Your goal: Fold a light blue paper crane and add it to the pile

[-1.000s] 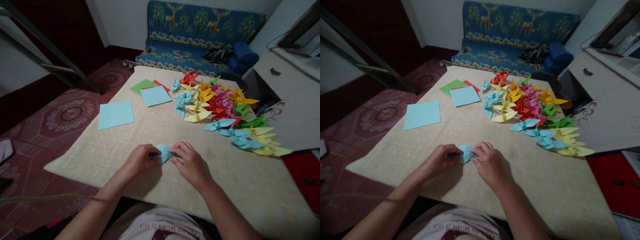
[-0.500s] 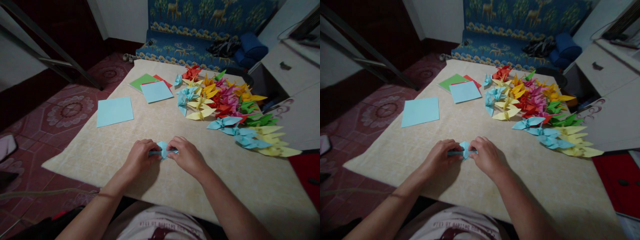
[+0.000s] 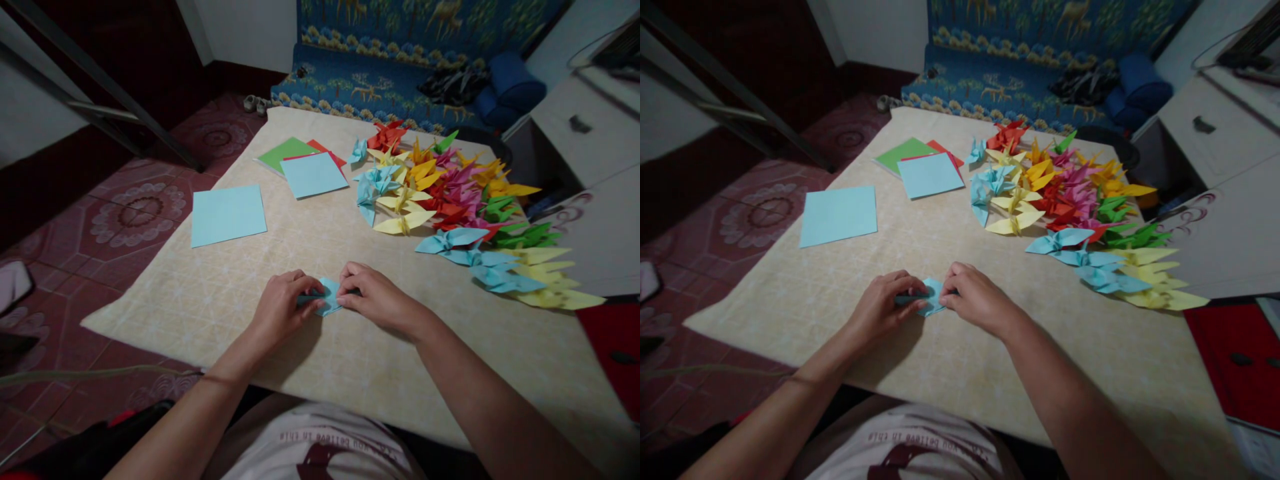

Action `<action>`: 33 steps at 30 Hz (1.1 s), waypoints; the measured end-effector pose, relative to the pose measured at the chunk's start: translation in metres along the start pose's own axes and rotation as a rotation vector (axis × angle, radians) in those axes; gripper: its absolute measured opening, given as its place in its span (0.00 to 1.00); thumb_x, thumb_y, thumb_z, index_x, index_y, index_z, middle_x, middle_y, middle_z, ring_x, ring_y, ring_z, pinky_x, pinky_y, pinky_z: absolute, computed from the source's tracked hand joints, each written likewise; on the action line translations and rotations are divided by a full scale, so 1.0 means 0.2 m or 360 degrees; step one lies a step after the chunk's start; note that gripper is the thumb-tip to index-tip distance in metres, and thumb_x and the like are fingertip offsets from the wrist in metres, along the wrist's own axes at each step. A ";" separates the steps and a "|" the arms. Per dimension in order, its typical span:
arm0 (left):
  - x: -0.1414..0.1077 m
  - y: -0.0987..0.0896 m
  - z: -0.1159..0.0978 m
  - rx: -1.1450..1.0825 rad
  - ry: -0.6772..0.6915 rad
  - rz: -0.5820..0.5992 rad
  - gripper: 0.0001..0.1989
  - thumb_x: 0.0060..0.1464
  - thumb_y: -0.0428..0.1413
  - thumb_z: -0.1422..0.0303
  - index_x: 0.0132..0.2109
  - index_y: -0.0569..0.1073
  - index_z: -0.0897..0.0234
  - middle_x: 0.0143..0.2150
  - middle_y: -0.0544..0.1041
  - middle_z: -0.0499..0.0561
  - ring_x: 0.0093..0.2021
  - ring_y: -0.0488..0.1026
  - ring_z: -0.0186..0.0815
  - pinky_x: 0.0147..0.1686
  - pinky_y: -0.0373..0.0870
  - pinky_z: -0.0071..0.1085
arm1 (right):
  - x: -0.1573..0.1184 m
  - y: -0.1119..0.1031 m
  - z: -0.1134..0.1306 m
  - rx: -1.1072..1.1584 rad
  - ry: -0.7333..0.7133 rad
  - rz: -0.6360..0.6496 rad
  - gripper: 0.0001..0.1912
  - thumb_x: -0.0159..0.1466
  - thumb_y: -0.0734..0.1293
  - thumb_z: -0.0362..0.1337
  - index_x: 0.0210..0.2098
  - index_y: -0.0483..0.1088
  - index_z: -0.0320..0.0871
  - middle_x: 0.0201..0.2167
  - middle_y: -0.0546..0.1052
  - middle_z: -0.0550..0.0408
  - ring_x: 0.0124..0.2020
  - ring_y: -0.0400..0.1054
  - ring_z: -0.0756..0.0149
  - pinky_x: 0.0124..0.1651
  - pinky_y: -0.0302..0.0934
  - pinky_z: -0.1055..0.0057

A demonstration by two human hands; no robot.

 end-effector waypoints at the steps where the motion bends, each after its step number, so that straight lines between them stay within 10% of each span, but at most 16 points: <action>1: 0.00 0.00 -0.01 -0.0021 0.0017 -0.0005 0.08 0.55 0.59 0.62 0.39 0.78 0.61 0.33 0.74 0.50 0.34 0.70 0.35 0.35 0.61 0.31 | 0.00 0.00 0.00 -0.0006 0.0002 0.0002 0.05 0.58 0.69 0.28 0.28 0.75 0.42 0.33 0.68 0.56 0.38 0.64 0.67 0.40 0.56 0.72; 33: -0.02 0.01 0.01 0.0142 -0.0122 -0.0151 0.07 0.48 0.61 0.62 0.28 0.78 0.61 0.34 0.75 0.50 0.38 0.71 0.40 0.37 0.61 0.36 | -0.12 -0.06 -0.05 -0.0408 0.0131 -0.0272 0.08 0.54 0.74 0.33 0.31 0.71 0.45 0.39 0.67 0.56 0.43 0.64 0.64 0.47 0.58 0.66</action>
Point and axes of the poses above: each hand's wrist, its own x-axis towards the middle knuckle, its own y-axis out of the palm, z = x × y, the point moved 10 cm from there along x, towards the middle knuckle
